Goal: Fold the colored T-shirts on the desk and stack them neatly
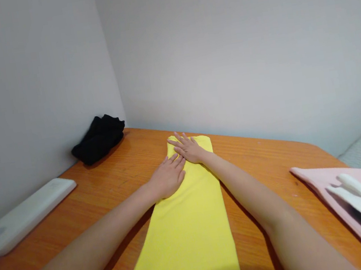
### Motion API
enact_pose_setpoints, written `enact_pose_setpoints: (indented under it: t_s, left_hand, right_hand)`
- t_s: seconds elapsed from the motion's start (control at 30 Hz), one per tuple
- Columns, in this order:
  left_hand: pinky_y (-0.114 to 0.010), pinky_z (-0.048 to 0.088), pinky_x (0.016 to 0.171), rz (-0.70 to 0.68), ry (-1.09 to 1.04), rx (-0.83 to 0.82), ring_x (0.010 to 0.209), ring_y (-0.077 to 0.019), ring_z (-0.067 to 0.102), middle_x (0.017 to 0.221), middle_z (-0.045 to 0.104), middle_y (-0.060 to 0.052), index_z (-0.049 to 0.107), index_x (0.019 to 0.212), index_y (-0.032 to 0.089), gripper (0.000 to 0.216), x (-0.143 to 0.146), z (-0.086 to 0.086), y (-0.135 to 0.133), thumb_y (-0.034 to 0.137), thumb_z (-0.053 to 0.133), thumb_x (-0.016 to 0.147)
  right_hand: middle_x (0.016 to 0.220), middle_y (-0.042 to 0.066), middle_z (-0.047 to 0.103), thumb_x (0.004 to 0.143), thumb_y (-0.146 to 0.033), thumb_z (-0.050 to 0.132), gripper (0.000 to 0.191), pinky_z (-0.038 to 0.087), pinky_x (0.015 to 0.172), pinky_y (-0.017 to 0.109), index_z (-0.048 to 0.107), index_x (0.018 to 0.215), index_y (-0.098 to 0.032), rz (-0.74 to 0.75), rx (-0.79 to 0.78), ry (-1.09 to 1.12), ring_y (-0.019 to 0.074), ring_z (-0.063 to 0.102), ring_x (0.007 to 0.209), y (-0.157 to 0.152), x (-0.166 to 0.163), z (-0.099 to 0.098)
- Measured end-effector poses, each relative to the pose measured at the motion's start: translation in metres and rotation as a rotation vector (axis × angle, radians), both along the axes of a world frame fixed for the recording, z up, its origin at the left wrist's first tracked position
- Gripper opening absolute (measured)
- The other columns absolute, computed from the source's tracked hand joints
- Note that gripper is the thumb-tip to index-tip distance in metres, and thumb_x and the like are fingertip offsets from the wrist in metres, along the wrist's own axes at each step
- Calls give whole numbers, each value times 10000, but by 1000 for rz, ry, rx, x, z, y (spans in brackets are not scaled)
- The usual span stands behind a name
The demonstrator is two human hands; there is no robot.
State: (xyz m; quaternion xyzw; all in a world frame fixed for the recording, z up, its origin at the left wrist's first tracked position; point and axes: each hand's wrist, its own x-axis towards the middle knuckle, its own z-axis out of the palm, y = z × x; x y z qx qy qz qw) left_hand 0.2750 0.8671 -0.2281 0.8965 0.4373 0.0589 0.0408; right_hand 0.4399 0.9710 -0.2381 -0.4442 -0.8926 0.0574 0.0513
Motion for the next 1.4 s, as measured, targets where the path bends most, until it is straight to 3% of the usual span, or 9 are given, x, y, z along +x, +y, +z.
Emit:
enact_pose_setpoints:
  t_s: [0.1, 0.27, 0.43, 0.67, 0.83, 0.97, 1.1, 1.2, 1.4]
  left_hand:
    - [-498, 236, 1211, -4, -11, -34, 1494, -287, 233, 1602, 278, -145, 340, 1518, 77, 568, 0, -2, 6, 347, 257, 1025]
    - [-462, 270, 1201, -42, -8, -65, 1485, -256, 271, 1590, 307, -148, 374, 1505, 103, 552, -4, 6, 15, 345, 271, 1020]
    - [-537, 155, 1216, -48, -8, -41, 1505, -252, 213, 1611, 282, -83, 462, 1455, 203, 531, -12, 25, 9, 421, 223, 1033]
    - [-478, 195, 1207, -44, 74, -60, 1502, -260, 215, 1608, 279, -104, 399, 1500, 176, 578, -18, 17, -2, 463, 236, 1025]
    - [-466, 244, 1188, -42, 72, -20, 1469, -232, 306, 1585, 345, -67, 407, 1495, 247, 522, -24, 11, -2, 411, 221, 1037]
    - [-530, 154, 1205, -26, 64, 36, 1471, -251, 302, 1557, 387, -110, 469, 1457, 204, 484, -13, 26, -7, 351, 313, 1023]
    - [-483, 3, 1234, -49, -3, 130, 1524, -226, 127, 1621, 238, -103, 441, 1476, 177, 499, -1, 62, -44, 340, 389, 1007]
    - [-443, 106, 1239, -29, -141, 143, 1509, -201, 199, 1608, 296, -69, 430, 1484, 209, 506, -6, 85, -101, 405, 289, 1039]
    - [-426, 173, 1223, -48, -68, -80, 1488, -199, 268, 1585, 337, -66, 392, 1506, 237, 547, -38, 68, -185, 486, 286, 1031]
  right_hand:
    - [1659, -30, 0, 1040, -513, 154, 522, 181, 1164, 597, 134, 1555, -431, -28, -80, 0, 319, 30, 1515, 4, 3, -5]
    - [1657, 33, 10, 1031, -510, 246, 580, 75, 1192, 583, 194, 1572, -308, -139, 75, -54, 325, -22, 1514, -16, 3, 23]
    - [1600, 280, 92, 962, -687, 196, 938, 133, 1210, 487, 173, 1531, 58, -416, -85, -28, 361, 54, 1505, -103, 17, 47]
    - [1605, 246, 13, 784, -908, 241, 1235, 50, 1233, 492, 150, 1532, 69, -352, -212, -20, 355, -62, 1497, -216, 28, 53]
    - [1607, 226, 66, 795, -893, 287, 1188, 93, 1234, 518, 196, 1539, 28, -308, -188, 27, 350, 16, 1504, -223, 38, 45]
    - [1602, 239, 107, 833, -849, 316, 1132, 115, 1230, 525, 220, 1529, 39, -326, -180, 2, 356, 30, 1503, -220, 38, 48]
    - [1616, 207, 103, 914, -747, 333, 980, 120, 1228, 520, 214, 1543, -4, -249, -158, 15, 329, 2, 1509, -242, 44, 67]
    - [1631, 161, 64, 952, -702, 297, 890, 105, 1236, 501, 173, 1566, -68, -40, -136, 51, 287, -10, 1515, -279, 58, 83]
    - [1628, 154, 99, 958, -690, 307, 855, 143, 1236, 480, 162, 1574, -114, 86, -250, 15, 263, 68, 1516, -333, 68, 87]
